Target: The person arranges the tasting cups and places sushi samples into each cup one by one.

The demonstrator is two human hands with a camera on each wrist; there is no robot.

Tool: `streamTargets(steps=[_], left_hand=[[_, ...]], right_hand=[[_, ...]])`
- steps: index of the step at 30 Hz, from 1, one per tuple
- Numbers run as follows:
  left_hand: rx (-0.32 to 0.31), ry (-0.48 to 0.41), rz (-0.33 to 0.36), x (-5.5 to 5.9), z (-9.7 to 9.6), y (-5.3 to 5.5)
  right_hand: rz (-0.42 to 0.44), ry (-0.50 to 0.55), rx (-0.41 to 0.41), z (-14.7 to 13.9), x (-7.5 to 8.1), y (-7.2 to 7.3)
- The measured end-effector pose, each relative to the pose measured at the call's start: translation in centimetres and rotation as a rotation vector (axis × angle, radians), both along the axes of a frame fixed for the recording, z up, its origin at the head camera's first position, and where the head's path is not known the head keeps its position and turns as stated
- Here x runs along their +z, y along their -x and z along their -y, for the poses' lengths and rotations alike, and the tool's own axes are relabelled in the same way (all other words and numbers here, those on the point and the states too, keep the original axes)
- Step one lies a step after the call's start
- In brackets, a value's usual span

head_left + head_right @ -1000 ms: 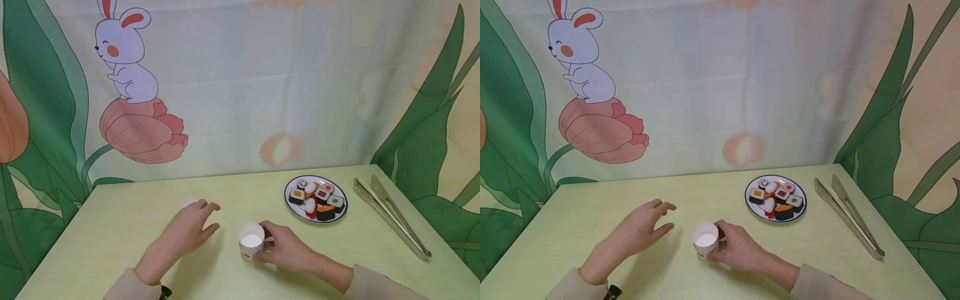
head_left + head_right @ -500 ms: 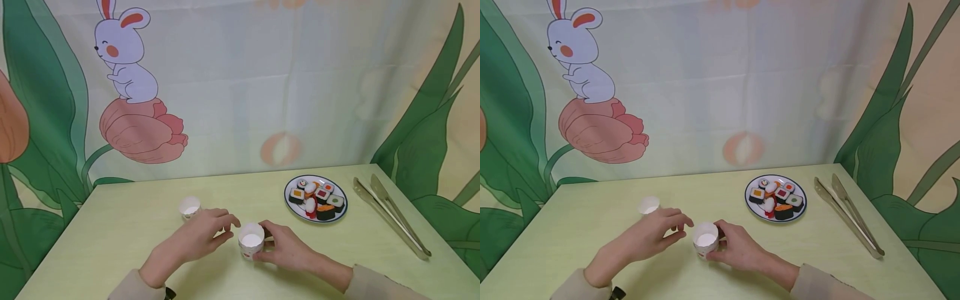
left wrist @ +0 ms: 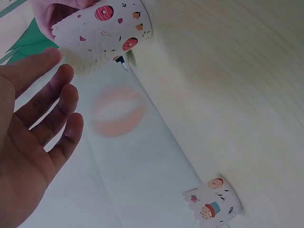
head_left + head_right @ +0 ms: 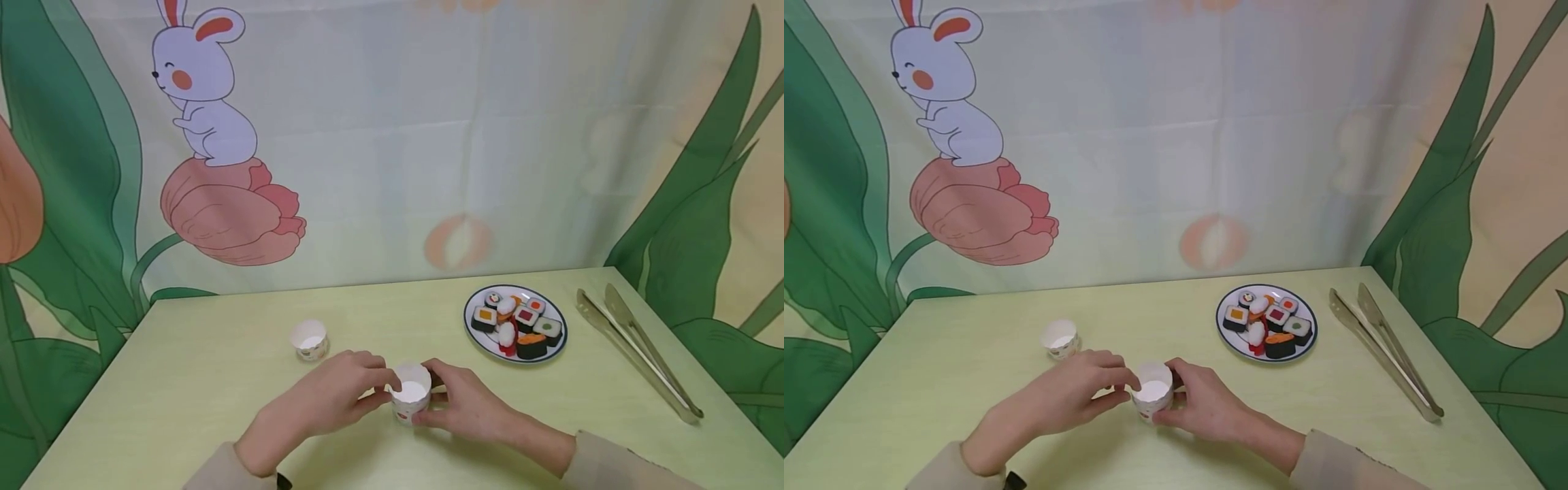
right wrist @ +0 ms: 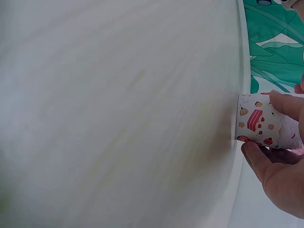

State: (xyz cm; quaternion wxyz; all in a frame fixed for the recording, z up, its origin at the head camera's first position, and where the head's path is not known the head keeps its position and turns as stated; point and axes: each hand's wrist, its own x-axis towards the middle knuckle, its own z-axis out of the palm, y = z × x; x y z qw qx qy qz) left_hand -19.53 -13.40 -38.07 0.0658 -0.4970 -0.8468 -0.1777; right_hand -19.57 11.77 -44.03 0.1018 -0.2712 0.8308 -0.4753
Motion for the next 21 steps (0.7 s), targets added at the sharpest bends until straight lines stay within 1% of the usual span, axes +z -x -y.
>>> streamTargets(steps=[5, 10, 21], left_hand=[[0.001, 0.023, -0.047, -0.11, -0.18, 0.02], [0.009, 0.052, -0.077, -0.09, -0.23, 0.04], [0.014, 0.072, -0.103, 0.05, -0.59, -0.16]], right_hand=[[0.001, -0.007, 0.000, -0.06, -0.02, 0.08], [0.007, -0.011, -0.004, -0.09, 0.01, 0.12], [0.018, -0.005, 0.001, 0.06, 0.10, 0.12]])
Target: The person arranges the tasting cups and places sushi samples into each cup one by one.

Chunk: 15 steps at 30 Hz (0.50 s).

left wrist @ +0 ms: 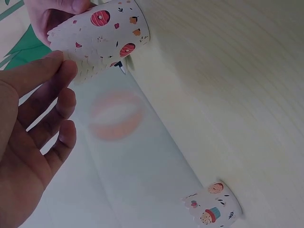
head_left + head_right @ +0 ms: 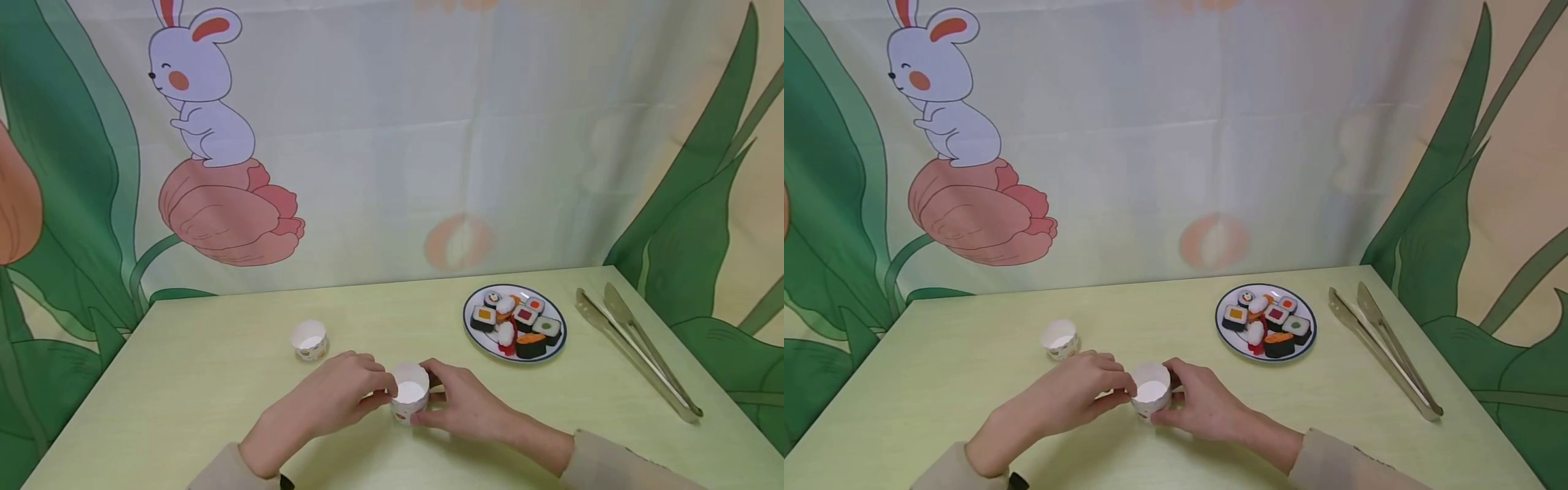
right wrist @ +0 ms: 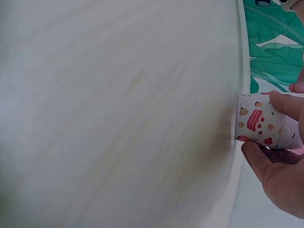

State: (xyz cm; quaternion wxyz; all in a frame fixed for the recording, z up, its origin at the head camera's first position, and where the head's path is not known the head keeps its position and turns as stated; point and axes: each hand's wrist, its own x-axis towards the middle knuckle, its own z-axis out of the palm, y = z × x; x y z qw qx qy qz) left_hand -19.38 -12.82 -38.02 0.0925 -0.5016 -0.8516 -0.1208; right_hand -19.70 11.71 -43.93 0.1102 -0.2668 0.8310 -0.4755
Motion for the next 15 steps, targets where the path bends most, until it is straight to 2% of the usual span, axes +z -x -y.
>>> streamTargets(steps=[15], left_hand=[[-0.002, -0.030, -0.032, -0.18, -0.19, -0.10]], right_hand=[[-0.016, 0.003, -0.002, -0.03, -0.20, -0.12]])
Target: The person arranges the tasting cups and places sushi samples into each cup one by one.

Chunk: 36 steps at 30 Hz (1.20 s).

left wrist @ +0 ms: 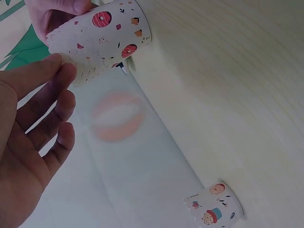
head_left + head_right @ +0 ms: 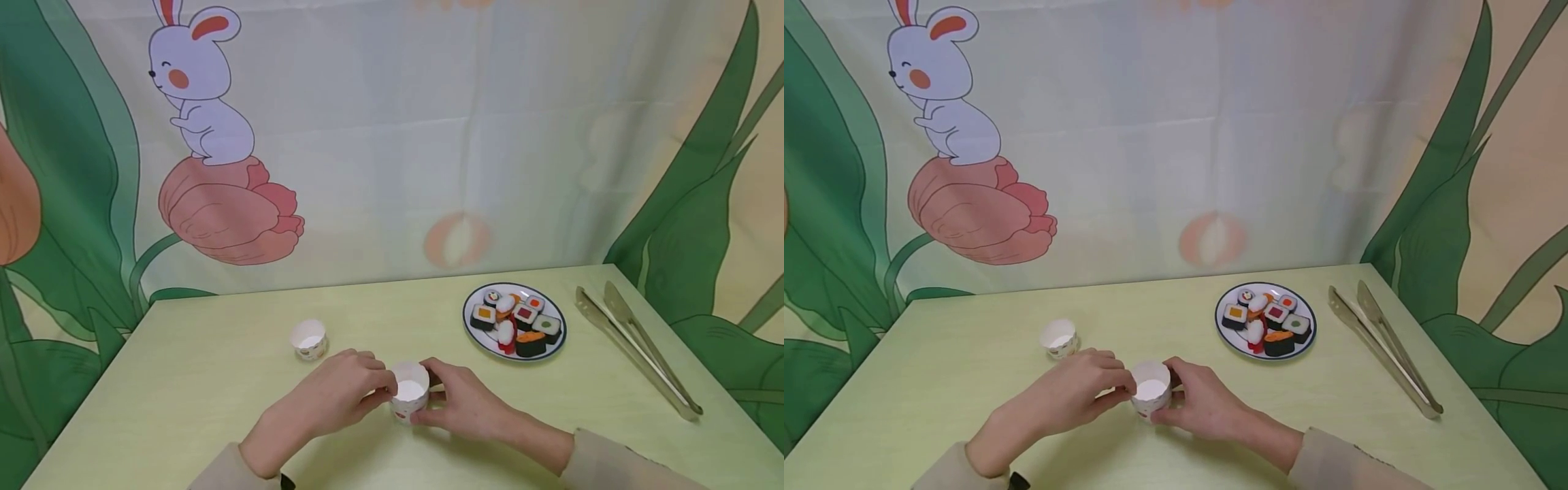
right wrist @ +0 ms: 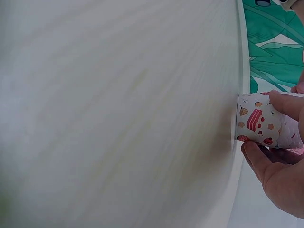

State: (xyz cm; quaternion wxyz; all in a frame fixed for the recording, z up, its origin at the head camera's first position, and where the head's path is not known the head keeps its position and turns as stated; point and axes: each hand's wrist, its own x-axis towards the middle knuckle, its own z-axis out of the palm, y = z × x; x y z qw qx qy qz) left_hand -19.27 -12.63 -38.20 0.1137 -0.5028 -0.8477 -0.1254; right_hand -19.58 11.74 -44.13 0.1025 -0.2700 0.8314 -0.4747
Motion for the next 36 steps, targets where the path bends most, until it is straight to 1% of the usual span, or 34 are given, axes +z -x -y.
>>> streamTargets(steps=[5, 8, 12, 18, 22, 28, 36], left_hand=[[0.008, -0.011, -0.021, 0.0, -0.1, 0.0], [0.011, -0.018, -0.033, 0.1, -0.1, 0.0], [0.019, -0.021, -0.045, 0.2, -0.1, 0.0], [0.040, -0.028, -0.032, 0.6, -0.1, -0.1], [0.038, -0.045, -0.035, 0.8, -0.2, -0.1], [0.046, -0.071, -0.056, 0.9, 0.0, -0.1], [0.040, -0.087, -0.054, 1.4, 0.3, 0.0]], right_hand=[[-0.004, -0.018, -0.004, -0.1, 0.0, 0.0], [0.003, -0.035, -0.008, -0.1, 0.0, 0.1], [0.018, -0.031, -0.005, -0.2, 0.1, 0.1], [0.003, -0.023, -0.008, -0.3, 0.1, 0.1], [0.000, -0.017, -0.012, -0.3, 0.1, 0.0], [0.013, -0.021, -0.020, -0.3, 0.2, 0.0], [0.036, -0.015, -0.016, -0.3, 0.3, 0.2]])
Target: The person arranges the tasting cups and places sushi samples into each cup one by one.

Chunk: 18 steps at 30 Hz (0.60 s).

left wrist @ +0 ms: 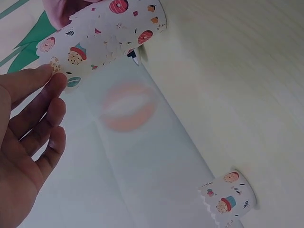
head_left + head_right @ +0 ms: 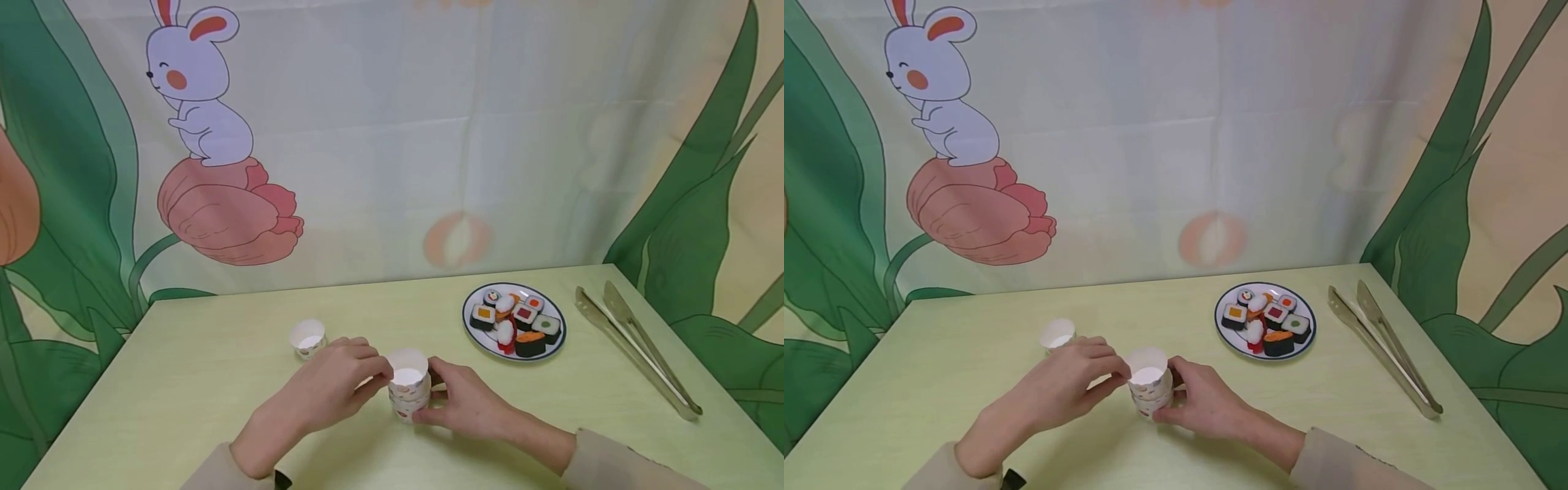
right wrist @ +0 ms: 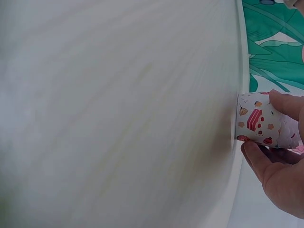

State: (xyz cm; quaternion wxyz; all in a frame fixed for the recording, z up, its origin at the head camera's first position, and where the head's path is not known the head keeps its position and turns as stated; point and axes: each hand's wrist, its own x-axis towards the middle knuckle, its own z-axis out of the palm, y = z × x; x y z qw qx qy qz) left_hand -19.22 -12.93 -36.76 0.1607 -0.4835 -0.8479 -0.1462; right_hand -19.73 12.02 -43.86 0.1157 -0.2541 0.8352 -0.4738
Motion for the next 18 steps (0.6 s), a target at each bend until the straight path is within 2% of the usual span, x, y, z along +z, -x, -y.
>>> streamTargets(steps=[10, 18], left_hand=[[0.017, -0.050, -0.017, 0.06, 0.10, -0.06], [0.015, -0.112, 0.030, 0.16, 0.29, 0.06]], right_hand=[[0.018, 0.005, -0.003, -0.06, -0.07, 0.09], [0.000, 0.013, -0.009, -0.19, -0.18, 0.05]])
